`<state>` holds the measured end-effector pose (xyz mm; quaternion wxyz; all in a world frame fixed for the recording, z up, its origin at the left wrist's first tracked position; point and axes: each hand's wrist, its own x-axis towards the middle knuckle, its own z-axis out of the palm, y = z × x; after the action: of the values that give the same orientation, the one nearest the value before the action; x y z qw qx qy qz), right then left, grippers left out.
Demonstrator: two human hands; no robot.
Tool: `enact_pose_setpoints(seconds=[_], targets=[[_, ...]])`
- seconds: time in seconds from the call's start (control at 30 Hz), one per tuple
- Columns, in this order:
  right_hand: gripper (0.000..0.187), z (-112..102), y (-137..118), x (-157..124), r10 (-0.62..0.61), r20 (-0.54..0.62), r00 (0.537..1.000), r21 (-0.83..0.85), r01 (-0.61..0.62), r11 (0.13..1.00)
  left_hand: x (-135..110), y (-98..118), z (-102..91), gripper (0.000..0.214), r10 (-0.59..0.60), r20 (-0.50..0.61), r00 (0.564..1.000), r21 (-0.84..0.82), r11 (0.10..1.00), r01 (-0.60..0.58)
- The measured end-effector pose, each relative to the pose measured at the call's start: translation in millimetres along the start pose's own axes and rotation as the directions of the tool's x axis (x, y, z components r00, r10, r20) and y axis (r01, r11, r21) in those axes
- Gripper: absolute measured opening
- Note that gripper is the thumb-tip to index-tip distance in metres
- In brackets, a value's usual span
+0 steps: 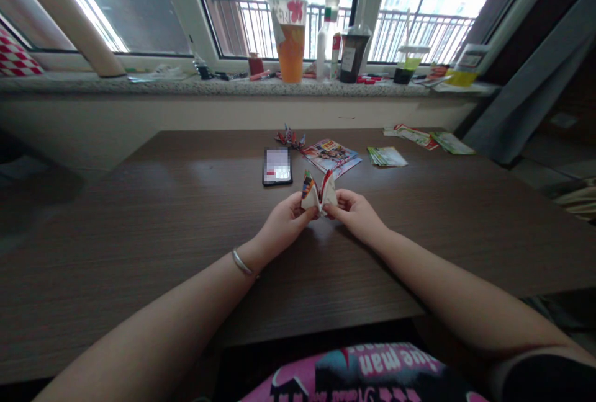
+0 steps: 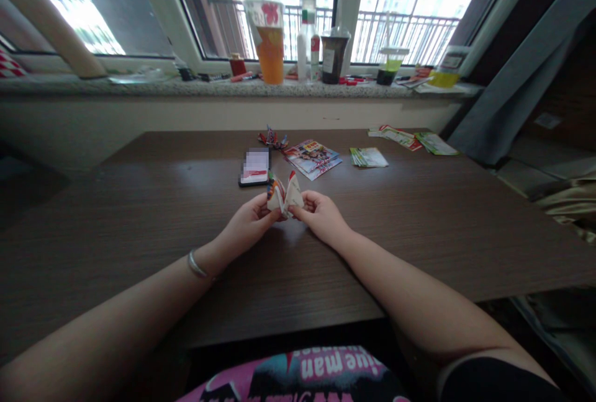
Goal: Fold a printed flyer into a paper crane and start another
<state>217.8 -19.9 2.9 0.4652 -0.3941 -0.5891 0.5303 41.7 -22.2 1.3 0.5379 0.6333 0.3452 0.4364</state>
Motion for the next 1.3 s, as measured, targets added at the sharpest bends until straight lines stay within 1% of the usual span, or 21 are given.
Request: enact_pose_setpoints(seconds=[0.17, 0.33, 0.5, 0.57, 0.7, 0.9, 1.07, 1.2, 1.3], targets=[[0.037, 0, 3, 0, 0.007, 0.025, 1.000, 0.023, -0.008, 1.000, 1, -3, -0.1, 0.034, -0.008, 0.004, 1.000, -0.002, 1.000, 0.008], [0.028, -3, 10, 0, -0.021, 0.052, 0.998, -0.080, 0.025, 0.996, 1, -5, 1.0, 0.033, 0.020, 0.007, 1.000, -0.014, 1.000, -0.020], [0.023, -2, 13, 0, -0.046, 0.093, 0.995, -0.086, 0.054, 0.995, 1, -2, 2.3, 0.030, 0.014, -0.011, 1.000, 0.029, 0.999, -0.014], [0.022, 0, 13, -1, -0.052, 0.089, 0.995, -0.128, 0.063, 0.990, 0, -1, 3.2, 0.030, 0.013, -0.018, 1.000, 0.035, 0.999, -0.012], [0.019, 0, 10, -3, -0.099, 0.072, 0.992, -0.273, 0.115, 0.955, 0, -1, 4.1, 0.029, 0.012, -0.027, 1.000, 0.053, 0.999, -0.011], [0.018, -2, 7, -4, -0.124, 0.088, 0.988, -0.346, 0.147, 0.927, 0, -4, 0.5, 0.031, -0.004, -0.026, 1.000, 0.041, 0.999, 0.005], [0.019, -1, 9, -5, -0.110, 0.119, 0.987, -0.310, 0.142, 0.940, 0, -2, 0.0, 0.031, -0.003, 0.010, 1.000, 0.032, 0.999, 0.003], [0.022, 0, 10, -5, -0.099, 0.116, 0.988, -0.266, 0.127, 0.956, 0, -2, 1.0, 0.031, -0.004, 0.009, 1.000, 0.073, 0.997, 0.003], [0.022, -1, 9, -4, -0.079, 0.105, 0.991, -0.236, 0.102, 0.966, 0, -3, 0.7, 0.033, -0.013, 0.017, 1.000, 0.074, 0.997, 0.012]])
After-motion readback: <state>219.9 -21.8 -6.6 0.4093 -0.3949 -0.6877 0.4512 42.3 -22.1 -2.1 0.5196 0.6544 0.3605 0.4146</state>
